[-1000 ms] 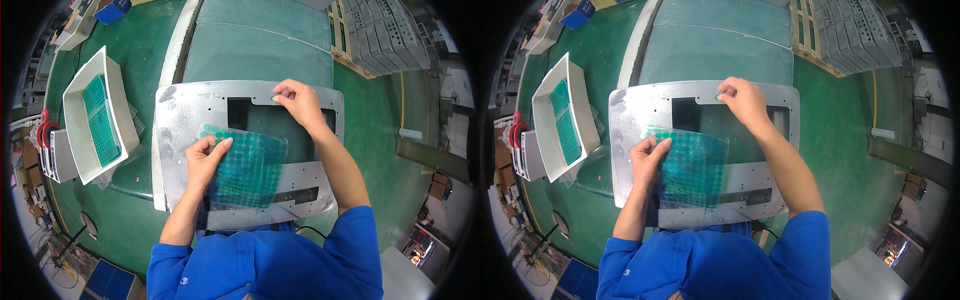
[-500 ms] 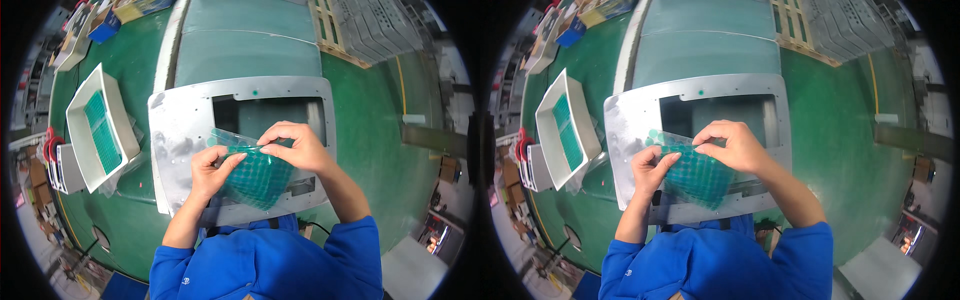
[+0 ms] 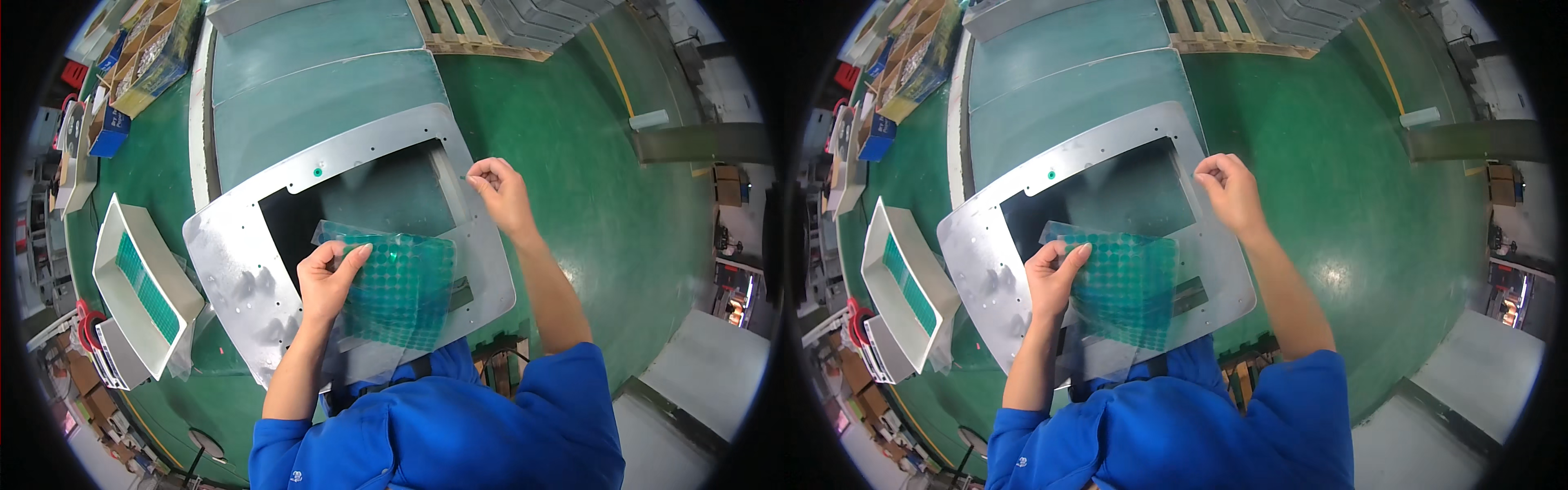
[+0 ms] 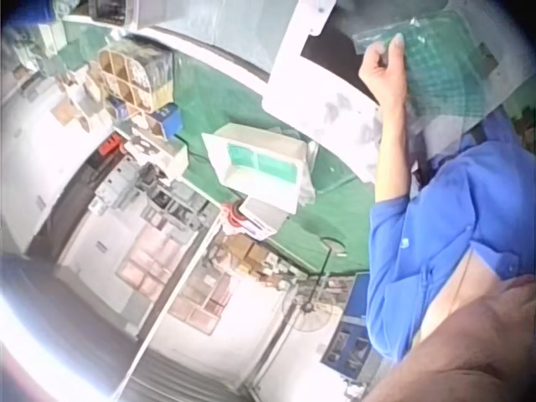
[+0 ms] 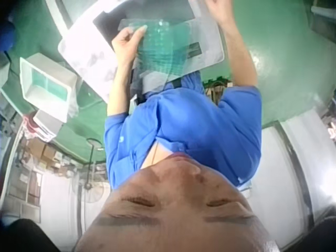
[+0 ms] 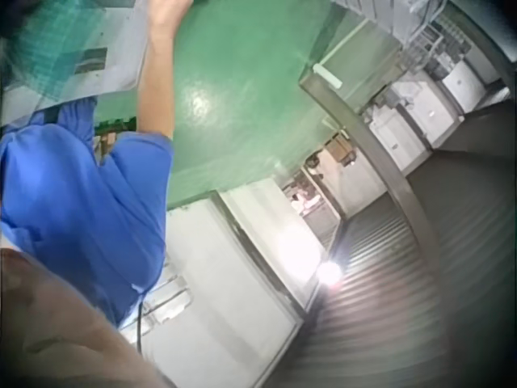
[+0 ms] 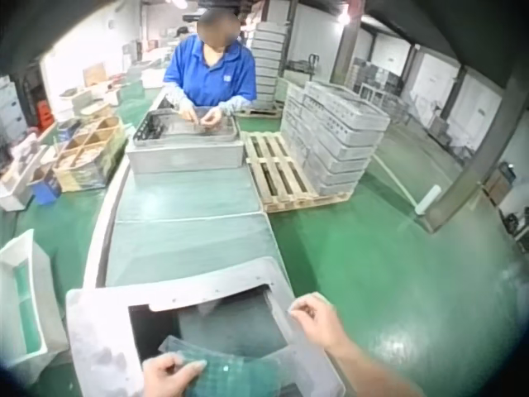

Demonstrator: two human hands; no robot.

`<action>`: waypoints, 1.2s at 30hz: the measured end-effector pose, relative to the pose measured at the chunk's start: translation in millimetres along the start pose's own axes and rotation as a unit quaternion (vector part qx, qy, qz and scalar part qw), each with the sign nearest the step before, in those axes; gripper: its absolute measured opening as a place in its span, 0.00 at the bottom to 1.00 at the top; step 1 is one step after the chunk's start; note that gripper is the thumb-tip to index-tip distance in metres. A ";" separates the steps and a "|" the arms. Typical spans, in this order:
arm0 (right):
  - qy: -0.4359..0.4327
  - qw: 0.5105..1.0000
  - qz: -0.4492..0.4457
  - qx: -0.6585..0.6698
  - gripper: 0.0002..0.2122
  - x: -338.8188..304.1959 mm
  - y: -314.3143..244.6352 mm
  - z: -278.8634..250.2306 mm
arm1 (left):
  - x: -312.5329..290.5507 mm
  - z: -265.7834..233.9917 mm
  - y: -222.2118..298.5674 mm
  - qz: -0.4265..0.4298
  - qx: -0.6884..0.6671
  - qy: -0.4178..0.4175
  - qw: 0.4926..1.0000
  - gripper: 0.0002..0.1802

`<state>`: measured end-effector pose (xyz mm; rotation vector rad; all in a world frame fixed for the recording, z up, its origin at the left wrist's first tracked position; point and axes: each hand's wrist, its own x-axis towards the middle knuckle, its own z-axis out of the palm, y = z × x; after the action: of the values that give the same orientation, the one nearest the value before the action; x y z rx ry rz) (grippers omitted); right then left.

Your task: Apply green circular stickers to designated spots on a metal enclosure frame.

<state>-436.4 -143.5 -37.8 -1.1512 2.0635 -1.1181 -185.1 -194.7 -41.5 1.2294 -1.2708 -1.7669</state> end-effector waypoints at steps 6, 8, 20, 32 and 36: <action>-0.068 0.996 0.038 -0.053 0.02 14.0 32.6 -7.7 | 0.4 -1.2 -6.2 0.001 -0.017 0.016 1.000 0.08; -0.067 0.997 0.012 -0.047 0.02 14.3 30.5 -6.3 | -0.3 -1.5 -6.1 -0.004 -0.012 0.015 1.000 0.07; -0.066 0.992 0.031 -0.105 0.02 17.6 26.8 -5.6 | -2.8 2.1 -4.0 -0.023 -0.013 0.018 0.999 0.06; -0.042 0.997 -0.005 -0.062 0.03 15.5 40.8 -4.8 | -16.0 0.2 5.2 -0.020 -0.009 0.044 0.999 0.07; -0.060 0.993 0.103 0.017 0.06 26.6 29.8 -3.0 | -36.8 -10.9 11.4 -0.009 -0.028 0.060 0.998 0.08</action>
<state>-464.9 -156.4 -62.9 -0.9416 2.0093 -0.9575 -161.8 -170.2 -20.0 1.2976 -1.1390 -1.7030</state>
